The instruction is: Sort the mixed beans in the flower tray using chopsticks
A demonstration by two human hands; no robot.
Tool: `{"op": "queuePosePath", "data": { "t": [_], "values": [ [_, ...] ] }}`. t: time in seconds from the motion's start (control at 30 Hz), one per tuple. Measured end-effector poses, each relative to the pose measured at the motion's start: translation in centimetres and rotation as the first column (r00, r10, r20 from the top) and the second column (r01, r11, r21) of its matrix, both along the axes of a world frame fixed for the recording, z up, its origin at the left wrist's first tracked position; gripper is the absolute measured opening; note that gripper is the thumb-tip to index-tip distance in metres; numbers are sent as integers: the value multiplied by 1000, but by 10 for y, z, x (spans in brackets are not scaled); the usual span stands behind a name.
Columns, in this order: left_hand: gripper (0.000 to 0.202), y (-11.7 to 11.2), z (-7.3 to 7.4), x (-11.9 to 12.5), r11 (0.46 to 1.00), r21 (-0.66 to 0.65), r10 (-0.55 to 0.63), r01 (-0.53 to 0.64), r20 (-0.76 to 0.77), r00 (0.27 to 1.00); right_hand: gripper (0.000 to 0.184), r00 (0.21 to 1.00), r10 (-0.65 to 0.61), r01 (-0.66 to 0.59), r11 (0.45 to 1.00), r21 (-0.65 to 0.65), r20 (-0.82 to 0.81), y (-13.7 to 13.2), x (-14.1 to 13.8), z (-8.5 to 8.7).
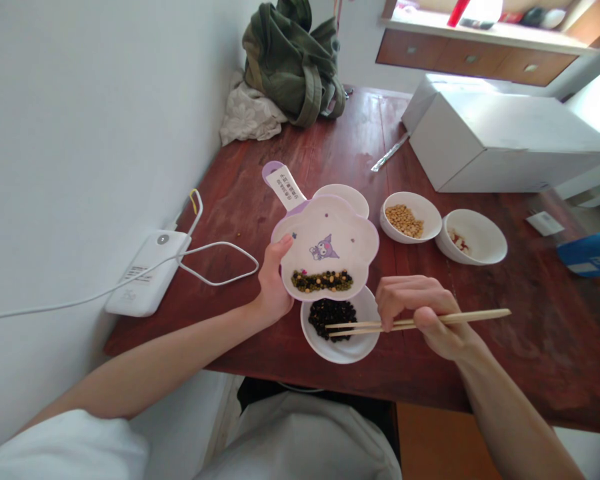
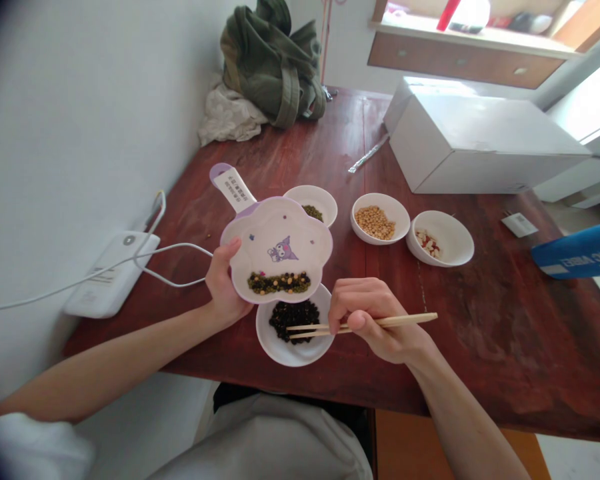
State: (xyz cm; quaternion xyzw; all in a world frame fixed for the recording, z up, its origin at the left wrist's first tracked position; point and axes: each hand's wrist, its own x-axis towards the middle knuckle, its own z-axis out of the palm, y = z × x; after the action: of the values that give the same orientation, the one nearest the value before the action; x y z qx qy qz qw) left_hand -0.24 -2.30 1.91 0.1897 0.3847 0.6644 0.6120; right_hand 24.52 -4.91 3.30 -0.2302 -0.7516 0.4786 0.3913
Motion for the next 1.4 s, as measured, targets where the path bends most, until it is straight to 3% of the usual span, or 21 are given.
{"op": "queuePosePath", "data": {
  "t": [0.67, 0.83, 1.13, 1.4],
  "values": [
    [36, 0, -9, -3, 996, -54, 66, -67, -22, 998, 67, 999, 33, -33, 999, 11, 15, 2, -2, -2],
    [32, 0, -5, -2, 999, -33, 34, -35, -15, 999, 65, 999, 33, -34, 999, 18, 22, 3, -3, -1],
    [36, 0, -3, -1, 1000, -5, 1, -1, 3, 1000, 67, 999, 45, -44, 998, -33, 17, 5, 0, 0],
    [36, -1, -9, -5, 997, -55, 55, -56, -11, 998, 68, 995, 94, -91, 993, -70, 42, 6, 2, 4]
  ]
}}
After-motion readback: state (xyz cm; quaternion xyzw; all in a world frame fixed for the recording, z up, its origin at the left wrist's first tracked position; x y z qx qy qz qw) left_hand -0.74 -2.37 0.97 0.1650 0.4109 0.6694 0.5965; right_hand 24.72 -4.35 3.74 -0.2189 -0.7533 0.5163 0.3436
